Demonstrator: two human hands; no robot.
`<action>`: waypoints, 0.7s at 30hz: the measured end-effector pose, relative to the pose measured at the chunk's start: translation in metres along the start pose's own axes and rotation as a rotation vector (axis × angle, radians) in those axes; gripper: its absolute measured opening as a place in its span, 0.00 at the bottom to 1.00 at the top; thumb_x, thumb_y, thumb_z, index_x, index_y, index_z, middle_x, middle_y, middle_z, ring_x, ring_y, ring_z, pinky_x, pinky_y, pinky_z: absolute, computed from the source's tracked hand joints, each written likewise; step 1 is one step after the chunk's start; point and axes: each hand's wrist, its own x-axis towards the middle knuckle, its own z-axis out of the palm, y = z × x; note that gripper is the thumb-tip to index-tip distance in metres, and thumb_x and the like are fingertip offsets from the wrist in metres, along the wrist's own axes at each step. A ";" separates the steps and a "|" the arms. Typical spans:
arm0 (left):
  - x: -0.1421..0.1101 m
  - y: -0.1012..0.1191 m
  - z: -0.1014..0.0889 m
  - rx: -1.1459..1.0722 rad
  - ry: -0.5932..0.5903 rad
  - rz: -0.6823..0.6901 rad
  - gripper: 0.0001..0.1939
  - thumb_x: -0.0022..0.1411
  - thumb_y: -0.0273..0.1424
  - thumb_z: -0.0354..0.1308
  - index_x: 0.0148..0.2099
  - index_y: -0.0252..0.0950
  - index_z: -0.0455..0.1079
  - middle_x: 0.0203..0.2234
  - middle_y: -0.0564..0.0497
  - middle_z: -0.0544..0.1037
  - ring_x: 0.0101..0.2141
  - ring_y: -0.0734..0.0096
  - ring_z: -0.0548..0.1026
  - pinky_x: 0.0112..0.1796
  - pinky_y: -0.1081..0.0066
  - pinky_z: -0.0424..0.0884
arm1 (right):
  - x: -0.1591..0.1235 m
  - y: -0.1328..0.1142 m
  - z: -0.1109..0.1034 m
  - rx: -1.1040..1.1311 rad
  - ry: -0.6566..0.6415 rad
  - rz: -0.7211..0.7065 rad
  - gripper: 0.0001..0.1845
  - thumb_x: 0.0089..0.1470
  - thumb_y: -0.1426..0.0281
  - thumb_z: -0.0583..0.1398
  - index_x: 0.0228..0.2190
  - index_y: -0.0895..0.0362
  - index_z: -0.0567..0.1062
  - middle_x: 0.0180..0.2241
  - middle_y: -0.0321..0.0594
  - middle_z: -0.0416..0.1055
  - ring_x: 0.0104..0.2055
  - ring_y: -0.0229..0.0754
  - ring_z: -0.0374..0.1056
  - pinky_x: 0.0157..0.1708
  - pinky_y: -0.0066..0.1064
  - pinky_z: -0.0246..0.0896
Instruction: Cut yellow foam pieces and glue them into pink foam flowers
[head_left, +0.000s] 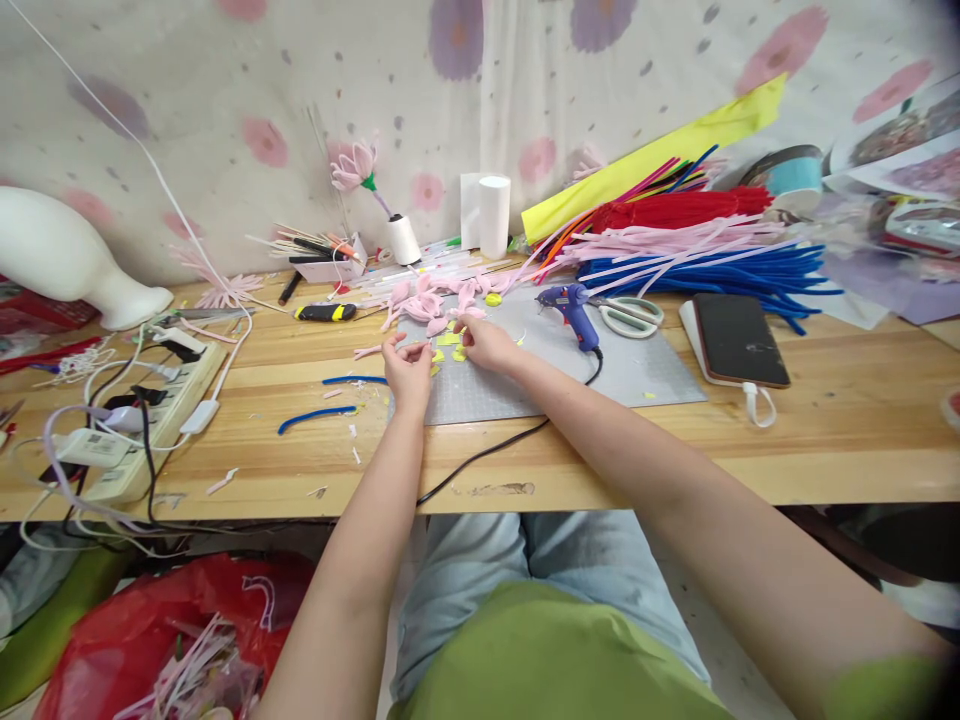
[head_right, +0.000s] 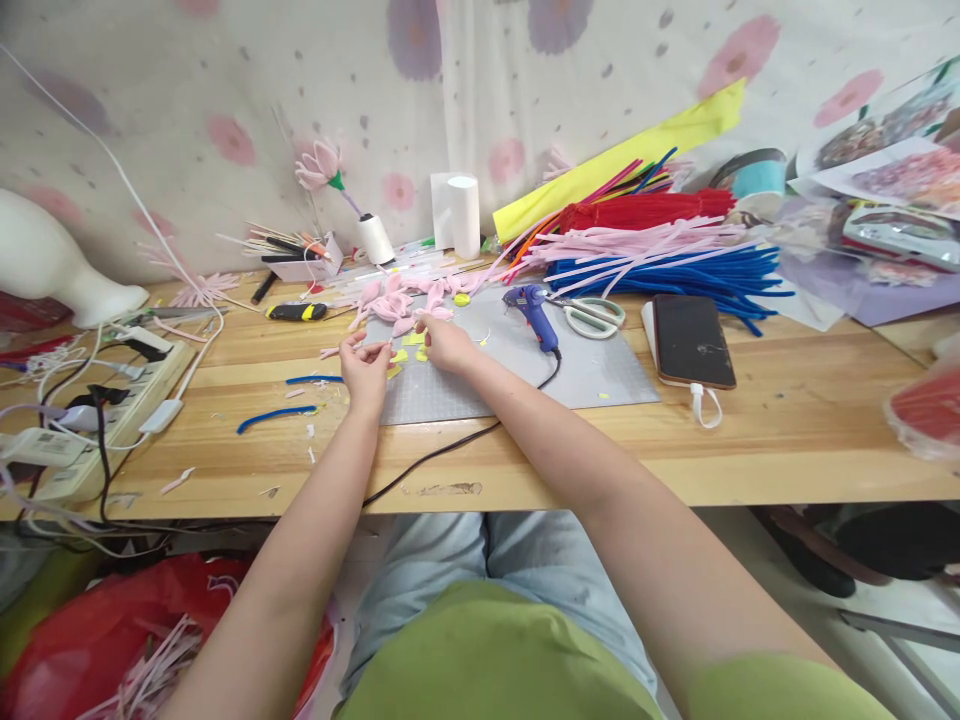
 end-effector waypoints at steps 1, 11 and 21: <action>0.000 0.000 0.000 0.004 -0.001 0.002 0.21 0.51 0.24 0.60 0.45 0.37 0.56 0.27 0.54 0.75 0.25 0.76 0.75 0.25 0.77 0.70 | 0.000 0.000 -0.001 0.032 0.004 0.016 0.20 0.42 0.82 0.55 0.40 0.57 0.67 0.31 0.36 0.71 0.32 0.38 0.65 0.29 0.28 0.51; 0.001 -0.005 0.000 0.088 -0.041 0.038 0.16 0.49 0.26 0.60 0.40 0.37 0.59 0.28 0.53 0.76 0.25 0.76 0.75 0.25 0.77 0.69 | 0.000 0.015 -0.006 0.523 0.027 0.100 0.24 0.34 0.81 0.61 0.36 0.55 0.64 0.31 0.32 0.67 0.26 0.32 0.62 0.28 0.27 0.60; -0.005 -0.002 0.005 -0.028 -0.054 0.035 0.19 0.49 0.26 0.60 0.42 0.38 0.57 0.26 0.54 0.75 0.26 0.75 0.75 0.26 0.76 0.70 | -0.003 0.008 -0.008 0.988 -0.106 0.115 0.27 0.32 0.80 0.63 0.37 0.54 0.63 0.30 0.33 0.66 0.31 0.34 0.65 0.32 0.29 0.64</action>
